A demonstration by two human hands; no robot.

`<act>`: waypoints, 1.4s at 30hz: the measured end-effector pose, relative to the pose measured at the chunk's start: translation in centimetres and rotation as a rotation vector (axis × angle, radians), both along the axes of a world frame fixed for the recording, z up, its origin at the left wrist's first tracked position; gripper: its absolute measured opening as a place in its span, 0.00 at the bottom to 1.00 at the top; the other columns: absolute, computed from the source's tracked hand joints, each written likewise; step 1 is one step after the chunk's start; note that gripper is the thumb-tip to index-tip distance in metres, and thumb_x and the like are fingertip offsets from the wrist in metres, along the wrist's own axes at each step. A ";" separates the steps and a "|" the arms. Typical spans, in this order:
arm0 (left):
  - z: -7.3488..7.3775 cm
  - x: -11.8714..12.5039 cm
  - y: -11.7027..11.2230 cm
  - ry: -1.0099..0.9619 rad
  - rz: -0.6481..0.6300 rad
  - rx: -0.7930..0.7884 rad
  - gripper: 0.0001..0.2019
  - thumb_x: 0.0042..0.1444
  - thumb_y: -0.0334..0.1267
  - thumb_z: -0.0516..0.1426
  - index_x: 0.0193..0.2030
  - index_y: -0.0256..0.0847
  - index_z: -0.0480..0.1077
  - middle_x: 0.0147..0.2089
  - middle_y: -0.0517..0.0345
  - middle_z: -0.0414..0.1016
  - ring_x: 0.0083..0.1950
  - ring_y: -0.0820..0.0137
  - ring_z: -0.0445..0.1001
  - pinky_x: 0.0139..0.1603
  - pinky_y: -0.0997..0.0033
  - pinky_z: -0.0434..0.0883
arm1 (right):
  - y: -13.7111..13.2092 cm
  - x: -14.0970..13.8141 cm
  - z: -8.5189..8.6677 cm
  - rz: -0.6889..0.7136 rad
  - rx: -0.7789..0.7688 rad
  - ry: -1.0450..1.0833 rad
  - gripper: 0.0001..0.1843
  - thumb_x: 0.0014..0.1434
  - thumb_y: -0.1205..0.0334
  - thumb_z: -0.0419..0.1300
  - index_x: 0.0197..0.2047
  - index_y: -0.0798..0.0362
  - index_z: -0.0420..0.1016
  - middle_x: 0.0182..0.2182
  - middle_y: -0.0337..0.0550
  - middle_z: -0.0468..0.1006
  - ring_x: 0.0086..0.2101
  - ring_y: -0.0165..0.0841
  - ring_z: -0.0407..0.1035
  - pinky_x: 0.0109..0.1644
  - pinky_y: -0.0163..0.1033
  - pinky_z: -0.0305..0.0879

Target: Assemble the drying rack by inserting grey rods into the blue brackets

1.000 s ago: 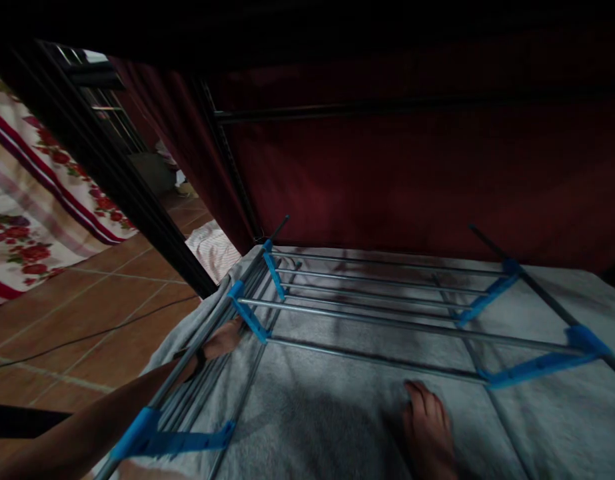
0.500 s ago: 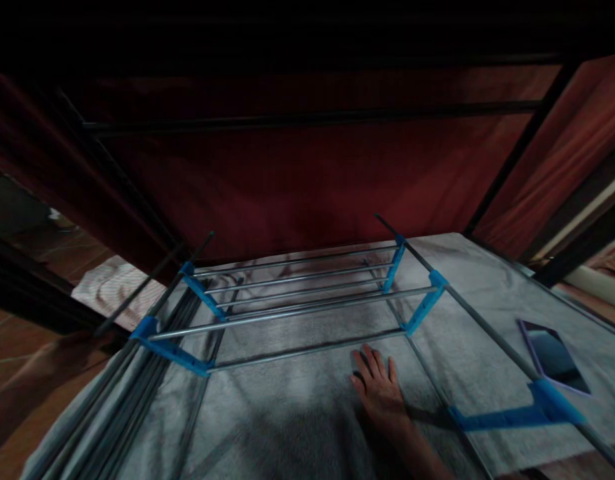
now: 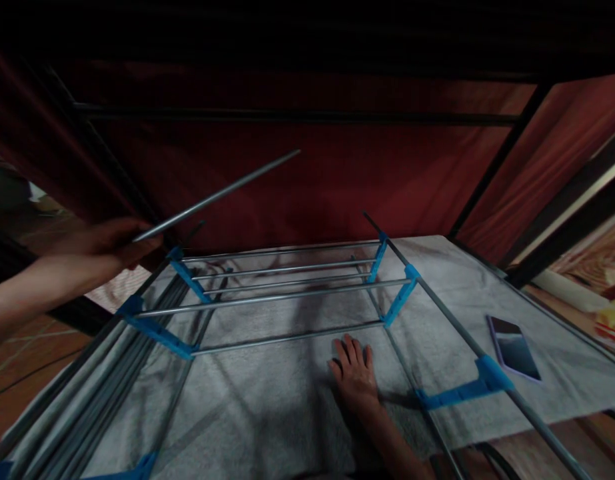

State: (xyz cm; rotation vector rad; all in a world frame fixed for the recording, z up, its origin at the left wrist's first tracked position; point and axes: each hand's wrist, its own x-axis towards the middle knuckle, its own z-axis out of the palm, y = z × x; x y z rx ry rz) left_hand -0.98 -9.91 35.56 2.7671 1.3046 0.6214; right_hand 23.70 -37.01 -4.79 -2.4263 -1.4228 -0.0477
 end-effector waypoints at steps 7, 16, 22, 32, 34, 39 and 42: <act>-0.9 6.5 -3.0 -0.035 -0.334 0.002 0.28 0.69 0.58 0.46 0.55 0.35 0.72 0.44 0.63 0.78 0.42 0.74 0.71 0.47 0.76 0.66 | 0.1 -0.1 -0.1 -0.013 0.037 0.008 0.27 0.71 0.49 0.48 0.69 0.48 0.65 0.69 0.51 0.62 0.66 0.48 0.56 0.71 0.65 0.41; -1.8 12.3 -10.4 -0.131 -0.447 0.165 0.18 0.69 0.48 0.48 0.55 0.41 0.72 0.46 0.54 0.77 0.46 0.64 0.76 0.48 0.68 0.69 | 0.0 -0.1 0.2 -0.005 -0.041 0.028 0.28 0.72 0.50 0.46 0.71 0.49 0.61 0.71 0.51 0.58 0.68 0.48 0.52 0.71 0.65 0.41; -8.9 10.9 -16.3 -0.241 -0.519 0.216 0.14 0.71 0.42 0.48 0.56 0.46 0.71 0.42 0.56 0.76 0.38 0.69 0.76 0.38 0.71 0.70 | -0.2 0.3 0.3 0.017 -0.075 0.027 0.29 0.72 0.48 0.45 0.70 0.51 0.63 0.71 0.53 0.58 0.69 0.50 0.51 0.71 0.66 0.39; -20.8 6.8 -17.8 -0.224 -0.399 0.155 0.22 0.63 0.24 0.49 0.62 0.43 0.66 0.45 0.52 0.76 0.43 0.63 0.74 0.47 0.62 0.72 | -0.8 0.6 0.2 0.026 -0.058 0.031 0.28 0.71 0.49 0.45 0.65 0.54 0.68 0.64 0.56 0.68 0.67 0.49 0.55 0.71 0.66 0.40; -22.3 6.2 -17.6 -0.194 -0.394 0.114 0.23 0.63 0.23 0.48 0.62 0.43 0.67 0.44 0.52 0.76 0.42 0.64 0.73 0.47 0.62 0.72 | -0.9 1.0 -0.2 0.030 -0.004 0.083 0.26 0.71 0.51 0.46 0.64 0.52 0.69 0.63 0.54 0.70 0.66 0.47 0.56 0.71 0.63 0.42; -26.5 5.4 -17.2 -0.012 -0.404 -0.067 0.29 0.58 0.20 0.48 0.63 0.44 0.68 0.47 0.52 0.76 0.46 0.61 0.73 0.51 0.58 0.71 | -1.5 2.1 -1.3 -0.014 0.397 0.436 0.25 0.69 0.54 0.46 0.61 0.52 0.72 0.61 0.52 0.72 0.62 0.43 0.61 0.68 0.55 0.55; -29.0 5.4 -16.7 0.072 -0.379 -0.150 0.30 0.56 0.20 0.49 0.63 0.45 0.69 0.48 0.52 0.76 0.48 0.61 0.73 0.53 0.57 0.71 | -1.6 2.6 -1.2 -0.074 0.586 0.681 0.25 0.65 0.49 0.51 0.57 0.53 0.74 0.59 0.53 0.73 0.60 0.43 0.65 0.67 0.55 0.58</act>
